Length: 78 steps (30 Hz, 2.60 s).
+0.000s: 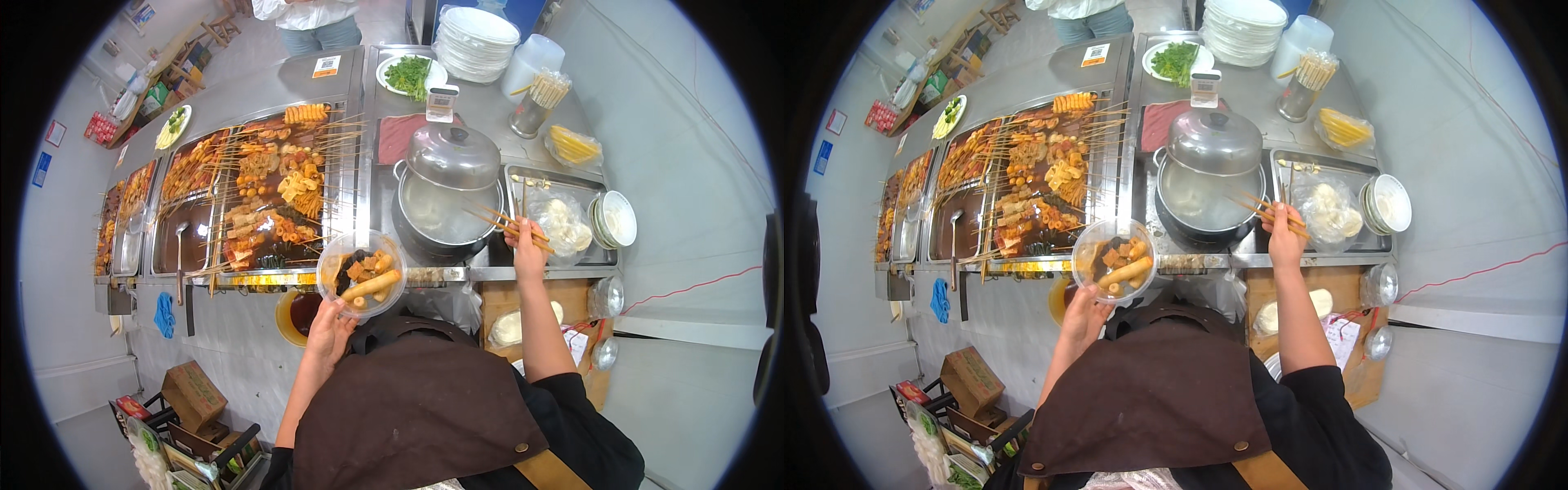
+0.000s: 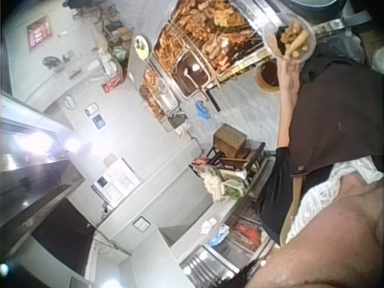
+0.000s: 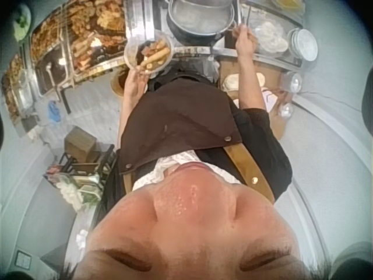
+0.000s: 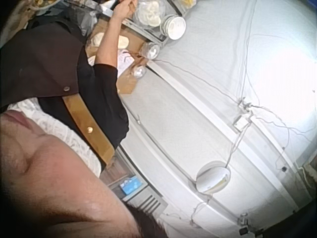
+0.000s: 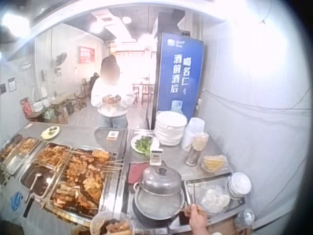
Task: The person assembles a food order by selecting skewers and noodles from a display, boiling them in a pot, and adding sauce and garnish. The finished dish is placed in a plastic bag and handed to a customer. The person then clears a nearby table by collecting used dishes and utensils.
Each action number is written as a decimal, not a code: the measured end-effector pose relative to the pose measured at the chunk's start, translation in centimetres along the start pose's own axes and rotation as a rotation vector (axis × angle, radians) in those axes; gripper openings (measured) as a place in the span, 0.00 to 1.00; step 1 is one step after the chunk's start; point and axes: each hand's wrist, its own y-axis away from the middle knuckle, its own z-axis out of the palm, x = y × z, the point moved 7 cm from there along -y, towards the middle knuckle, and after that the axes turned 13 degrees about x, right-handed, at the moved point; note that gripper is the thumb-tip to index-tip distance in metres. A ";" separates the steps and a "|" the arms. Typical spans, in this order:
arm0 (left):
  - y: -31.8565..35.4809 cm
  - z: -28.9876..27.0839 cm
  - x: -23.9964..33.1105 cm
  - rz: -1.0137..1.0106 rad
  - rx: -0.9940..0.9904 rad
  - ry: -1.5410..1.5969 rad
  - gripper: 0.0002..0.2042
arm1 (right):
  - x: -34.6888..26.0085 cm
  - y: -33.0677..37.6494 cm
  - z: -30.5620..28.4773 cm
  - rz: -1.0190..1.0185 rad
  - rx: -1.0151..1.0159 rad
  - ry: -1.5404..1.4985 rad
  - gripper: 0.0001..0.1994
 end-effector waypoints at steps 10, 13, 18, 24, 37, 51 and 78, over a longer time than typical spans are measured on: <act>0.8 0.9 0.6 0.007 0.009 0.013 0.27 | 4.6 -0.5 7.0 0.110 -0.019 -0.092 0.17; 0.6 0.6 0.4 -0.006 0.014 0.013 0.27 | 5.1 0.5 9.2 0.138 -0.215 -0.019 0.18; 0.3 0.1 0.0 -0.022 0.035 0.028 0.25 | 4.5 1.8 9.0 0.222 -0.431 0.158 0.17; 0.2 0.0 0.1 -0.007 0.027 0.006 0.28 | 3.4 0.3 5.2 0.142 -0.328 0.367 0.14; 0.8 0.4 0.1 -0.012 -0.010 -0.014 0.30 | 2.1 0.6 4.4 -0.031 -0.131 -0.006 0.19; 0.6 -0.4 -0.3 -0.011 0.005 0.000 0.32 | 2.4 3.3 -3.3 0.169 -0.011 -0.160 0.17; 2.9 -3.6 1.1 -0.004 -0.036 -0.049 0.24 | 10.1 8.5 -5.5 0.309 0.201 -0.138 0.21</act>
